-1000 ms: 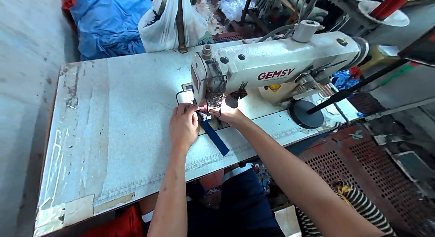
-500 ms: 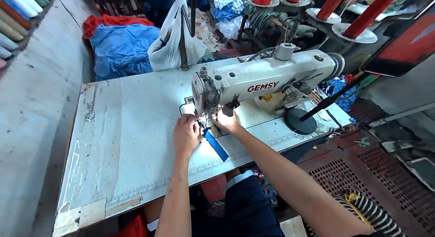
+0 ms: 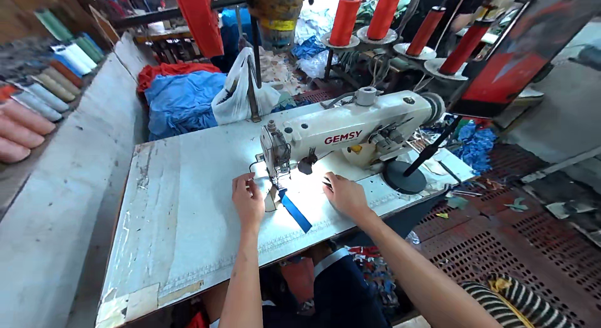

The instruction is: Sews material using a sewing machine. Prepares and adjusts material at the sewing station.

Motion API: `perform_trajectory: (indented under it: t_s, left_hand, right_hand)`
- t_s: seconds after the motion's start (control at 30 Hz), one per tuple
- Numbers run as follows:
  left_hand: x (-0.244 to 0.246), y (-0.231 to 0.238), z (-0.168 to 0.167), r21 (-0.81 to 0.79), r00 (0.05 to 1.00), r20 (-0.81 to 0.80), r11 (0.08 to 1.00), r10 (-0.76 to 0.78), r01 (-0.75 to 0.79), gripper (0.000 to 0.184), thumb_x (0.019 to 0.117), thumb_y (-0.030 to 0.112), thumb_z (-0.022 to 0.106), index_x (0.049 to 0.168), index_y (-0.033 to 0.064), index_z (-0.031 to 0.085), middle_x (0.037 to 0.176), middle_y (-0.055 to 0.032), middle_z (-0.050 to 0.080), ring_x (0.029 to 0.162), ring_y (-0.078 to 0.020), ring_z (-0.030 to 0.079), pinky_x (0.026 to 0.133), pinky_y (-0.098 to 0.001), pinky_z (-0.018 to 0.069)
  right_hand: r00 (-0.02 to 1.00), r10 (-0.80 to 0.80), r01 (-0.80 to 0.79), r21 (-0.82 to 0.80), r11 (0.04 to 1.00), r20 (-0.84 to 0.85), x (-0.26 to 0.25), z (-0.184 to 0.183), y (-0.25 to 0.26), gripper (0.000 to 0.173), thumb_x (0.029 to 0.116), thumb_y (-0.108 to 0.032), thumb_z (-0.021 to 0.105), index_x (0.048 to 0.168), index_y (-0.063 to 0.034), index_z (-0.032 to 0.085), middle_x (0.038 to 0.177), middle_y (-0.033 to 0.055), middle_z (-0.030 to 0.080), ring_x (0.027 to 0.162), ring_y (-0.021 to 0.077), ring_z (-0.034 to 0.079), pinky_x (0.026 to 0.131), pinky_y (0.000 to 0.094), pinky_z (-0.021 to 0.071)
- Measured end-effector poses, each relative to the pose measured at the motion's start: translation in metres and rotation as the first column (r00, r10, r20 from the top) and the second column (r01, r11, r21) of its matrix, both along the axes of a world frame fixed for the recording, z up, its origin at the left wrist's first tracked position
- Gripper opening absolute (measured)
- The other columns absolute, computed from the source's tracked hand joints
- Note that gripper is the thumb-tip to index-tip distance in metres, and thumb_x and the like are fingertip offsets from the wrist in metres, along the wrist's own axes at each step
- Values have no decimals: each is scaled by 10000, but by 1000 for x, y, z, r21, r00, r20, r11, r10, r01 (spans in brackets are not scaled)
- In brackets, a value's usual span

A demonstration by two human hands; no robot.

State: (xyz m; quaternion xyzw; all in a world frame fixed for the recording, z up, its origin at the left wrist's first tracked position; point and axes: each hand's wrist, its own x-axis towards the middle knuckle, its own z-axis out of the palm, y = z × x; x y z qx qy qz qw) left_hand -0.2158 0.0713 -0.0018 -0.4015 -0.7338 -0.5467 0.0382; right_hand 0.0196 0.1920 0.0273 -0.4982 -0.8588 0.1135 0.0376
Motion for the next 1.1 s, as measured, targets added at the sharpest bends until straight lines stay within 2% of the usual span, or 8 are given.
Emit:
perform_trajectory:
  t_s: [0.2, 0.3, 0.57, 0.7, 0.8, 0.93, 1.03, 1.1]
  left_hand:
    - [-3, 1, 0, 59, 991, 135, 998, -1, -7, 286, 1024, 107, 501, 1217, -56, 635, 1137, -183, 686, 951, -188, 684, 793, -322, 579]
    - [-11, -3, 31, 61, 954, 299, 998, -26, 9, 360, 1059, 164, 524, 1324, -77, 561, 1227, -212, 662, 1065, -240, 677, 861, -408, 585]
    - [-35, -10, 244, 194, 978, -196, 974, -75, 114, 530, 1041, 362, 578, 1396, -20, 481, 1279, -164, 632, 1114, -213, 661, 934, -407, 573]
    - [-40, 5, 311, 71, 981, -124, 985, -148, 157, 617, 1040, 533, 510, 1518, 151, 428, 1405, -105, 590, 1222, -223, 634, 983, -492, 562]
    - [-30, 29, 328, 79, 977, -76, 975, -200, 206, 522, 1049, 508, 505, 1429, 151, 502, 1308, -98, 610, 1132, -216, 655, 924, -518, 571]
    - [0, 37, 323, -19, 962, -198, 982, -187, 187, 454, 1019, 241, 634, 1388, 27, 479, 1282, -183, 599, 1043, -248, 685, 893, -474, 594]
    - [6, 26, 319, -188, 939, -332, 982, -87, 24, 449, 971, 159, 698, 1346, -17, 525, 1331, -244, 598, 1146, -339, 661, 951, -532, 557]
    - [0, 20, 316, -147, 926, -375, 989, -32, -26, 474, 934, 220, 757, 1302, 3, 551, 1339, -220, 575, 1161, -314, 642, 925, -498, 570]
  right_hand:
    - [990, -1, 19, 132, 991, -140, 21, -16, -10, 346, 1033, -328, 492, 1220, -99, 673, 1080, 151, 734, 884, 386, 730, 695, 589, 556]
    - [987, 15, 8, 147, 989, -159, 22, -14, -11, 313, 1021, -316, 520, 1178, -100, 682, 1047, 147, 737, 856, 379, 733, 672, 572, 560]
    - [982, 31, -13, 99, 995, -184, 27, -11, -11, 297, 1021, -316, 531, 1159, -98, 678, 1060, 140, 730, 872, 369, 732, 676, 573, 563]
    - [983, 13, -23, -51, 998, -184, 33, -1, -14, 350, 1048, -322, 489, 1250, -89, 653, 1155, 158, 717, 985, 390, 717, 790, 604, 561]
    - [976, 24, -41, -76, 996, -215, 37, -3, -9, 349, 1043, -315, 494, 1261, -85, 640, 1165, 174, 705, 998, 400, 709, 806, 616, 556]
    - [975, 27, -43, -71, 997, -219, 40, -5, -6, 332, 1034, -304, 505, 1237, -77, 639, 1143, 174, 703, 972, 391, 712, 783, 599, 561]
    - [976, 24, -37, -58, 998, -214, 37, -6, -6, 333, 1036, -311, 512, 1230, -81, 654, 1147, 159, 711, 975, 381, 716, 792, 590, 564]
    - [972, 30, -34, -14, 999, -233, 35, -9, -7, 311, 1016, -310, 538, 1189, -90, 673, 1106, 145, 724, 935, 370, 726, 749, 586, 570]
